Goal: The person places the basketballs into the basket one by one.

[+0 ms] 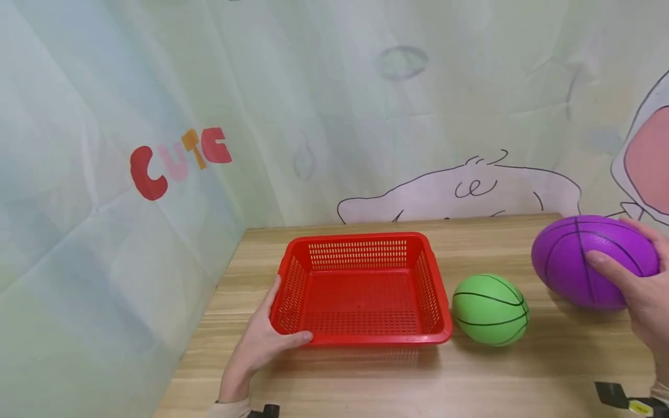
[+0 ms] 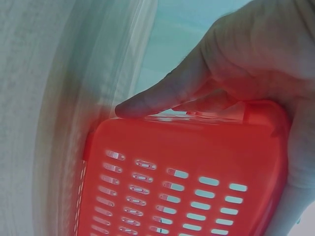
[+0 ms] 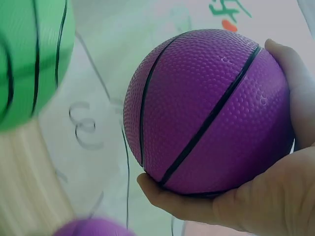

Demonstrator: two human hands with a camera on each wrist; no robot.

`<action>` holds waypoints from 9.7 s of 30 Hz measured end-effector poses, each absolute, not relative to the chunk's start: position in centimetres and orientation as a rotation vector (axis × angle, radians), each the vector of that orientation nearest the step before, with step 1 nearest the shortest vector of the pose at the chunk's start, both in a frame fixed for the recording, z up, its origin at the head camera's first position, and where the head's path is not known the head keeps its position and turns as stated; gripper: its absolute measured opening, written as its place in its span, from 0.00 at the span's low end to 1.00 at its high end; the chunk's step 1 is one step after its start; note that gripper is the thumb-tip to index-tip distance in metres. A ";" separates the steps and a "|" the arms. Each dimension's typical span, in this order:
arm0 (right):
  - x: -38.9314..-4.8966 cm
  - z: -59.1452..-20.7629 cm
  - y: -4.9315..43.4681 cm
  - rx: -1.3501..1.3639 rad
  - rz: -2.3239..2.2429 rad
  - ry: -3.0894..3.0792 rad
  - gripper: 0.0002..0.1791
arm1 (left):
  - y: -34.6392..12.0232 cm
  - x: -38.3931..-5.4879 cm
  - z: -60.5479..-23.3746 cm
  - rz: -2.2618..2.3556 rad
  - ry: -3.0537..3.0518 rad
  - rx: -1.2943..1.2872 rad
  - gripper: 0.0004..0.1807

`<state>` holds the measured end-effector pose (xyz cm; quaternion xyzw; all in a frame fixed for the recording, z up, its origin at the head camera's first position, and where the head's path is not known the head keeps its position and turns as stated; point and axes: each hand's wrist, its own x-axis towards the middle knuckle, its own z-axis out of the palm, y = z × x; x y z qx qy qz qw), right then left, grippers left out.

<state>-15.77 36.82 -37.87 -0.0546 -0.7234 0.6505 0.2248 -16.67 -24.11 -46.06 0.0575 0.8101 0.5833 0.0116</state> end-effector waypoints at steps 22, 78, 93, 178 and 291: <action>-19.2 -33.3 25.9 0.113 2.022 -2.142 0.48 | -24.2 -16.5 -45.8 1.829 2.505 0.164 0.71; -21.4 -42.0 13.0 0.741 1.070 -2.732 0.60 | -24.3 -16.7 -45.8 1.817 2.495 0.132 0.71; -20.9 -42.3 13.0 0.843 0.975 -2.780 0.53 | -24.2 -16.8 -46.1 1.826 2.471 0.126 0.72; -18.6 -37.6 32.4 0.554 1.528 -2.472 0.80 | -24.0 -16.7 -46.0 1.853 2.455 0.093 0.71; -19.1 -40.9 29.1 0.133 1.431 -2.599 0.63 | -24.0 -16.5 -45.9 1.894 2.444 0.196 0.70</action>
